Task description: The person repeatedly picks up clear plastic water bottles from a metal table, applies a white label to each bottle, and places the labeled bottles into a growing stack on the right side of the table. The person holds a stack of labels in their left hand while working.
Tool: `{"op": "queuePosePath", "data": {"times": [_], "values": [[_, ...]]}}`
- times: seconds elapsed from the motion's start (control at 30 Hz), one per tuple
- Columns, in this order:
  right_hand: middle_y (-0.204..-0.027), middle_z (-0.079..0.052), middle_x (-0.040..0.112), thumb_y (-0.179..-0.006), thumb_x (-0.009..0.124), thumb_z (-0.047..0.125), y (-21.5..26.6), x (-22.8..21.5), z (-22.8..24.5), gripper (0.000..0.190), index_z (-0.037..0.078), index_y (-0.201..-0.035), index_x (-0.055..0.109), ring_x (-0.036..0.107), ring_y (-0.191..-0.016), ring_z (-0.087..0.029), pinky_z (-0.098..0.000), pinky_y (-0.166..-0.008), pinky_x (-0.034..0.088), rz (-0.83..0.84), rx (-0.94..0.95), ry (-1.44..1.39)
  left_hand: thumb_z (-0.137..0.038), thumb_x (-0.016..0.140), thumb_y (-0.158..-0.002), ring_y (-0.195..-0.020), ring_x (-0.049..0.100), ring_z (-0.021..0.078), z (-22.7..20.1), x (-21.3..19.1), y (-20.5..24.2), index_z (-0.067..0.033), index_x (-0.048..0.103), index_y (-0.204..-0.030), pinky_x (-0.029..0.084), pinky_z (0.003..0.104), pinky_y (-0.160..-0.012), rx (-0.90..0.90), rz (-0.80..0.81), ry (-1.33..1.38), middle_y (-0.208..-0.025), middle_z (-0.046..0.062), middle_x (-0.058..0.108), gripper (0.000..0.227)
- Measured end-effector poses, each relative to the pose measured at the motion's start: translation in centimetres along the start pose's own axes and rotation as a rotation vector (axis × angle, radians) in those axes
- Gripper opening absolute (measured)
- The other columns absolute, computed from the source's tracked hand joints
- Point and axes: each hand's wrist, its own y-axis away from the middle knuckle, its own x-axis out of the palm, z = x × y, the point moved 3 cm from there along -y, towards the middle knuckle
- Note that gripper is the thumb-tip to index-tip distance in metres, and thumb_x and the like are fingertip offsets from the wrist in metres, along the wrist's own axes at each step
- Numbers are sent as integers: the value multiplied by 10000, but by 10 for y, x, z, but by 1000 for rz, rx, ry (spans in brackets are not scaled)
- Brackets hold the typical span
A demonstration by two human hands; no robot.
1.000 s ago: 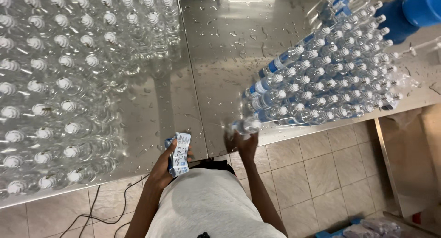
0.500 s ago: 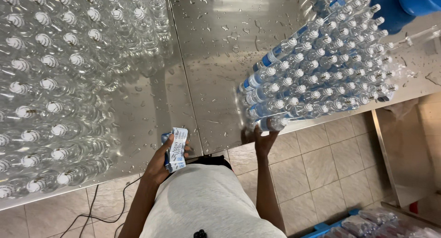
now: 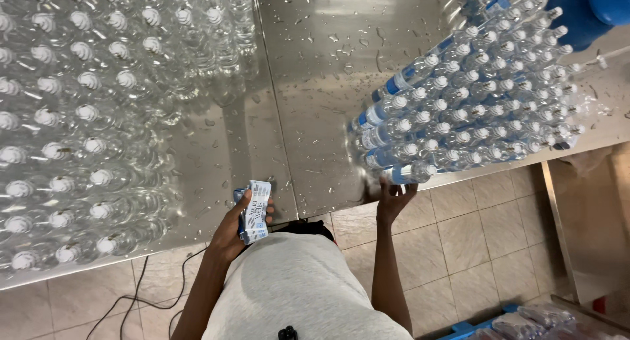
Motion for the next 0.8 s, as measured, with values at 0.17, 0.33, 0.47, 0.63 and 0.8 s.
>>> {"op": "queuePosePath", "data": {"times": [0.17,0.33,0.47,0.63,0.8], "values": [[-1438,-164,373,-983,857,73,73,31,5,832,94,-1621,323,442,-1271,-333,-433,-1121,471,-22,-90,140,-605,702,-993,-972,786,271,4,-30,0,13,703,-1393,671,390,-866,7,-32,62,-1151,200,799,736],[-1154,-156,739,-1023,785,213,161,159,80,301,85,-1287,716,741,-1120,-340,-447,-999,573,781,-21,69,-552,748,-975,-1035,779,293,1,-48,34,40,699,-1397,662,415,-913,107,-123,218,-1226,218,788,729],[-1355,-174,695,-1020,772,237,248,274,148,512,95,-1491,628,698,-1271,-368,-510,-1070,569,1474,-160,-89,-549,745,-977,-1018,770,295,-11,-53,73,56,679,-1414,659,439,-900,147,-170,232,-1233,225,776,748],[-1512,-204,514,-1031,642,385,327,352,187,633,107,-1571,465,589,-1397,-434,-557,-1182,514,1715,-275,-295,-532,731,-988,-1000,783,329,-3,-69,102,71,688,-1383,670,466,-876,231,-199,321,-1210,261,783,723],[-1232,-86,473,-904,849,392,382,321,117,648,121,-1400,532,585,-1117,-251,-356,-1042,527,1350,-366,-362,-470,717,-1009,-1033,785,346,-1,-73,123,56,702,-1333,666,487,-933,315,-155,423,-1205,270,781,618]]}}
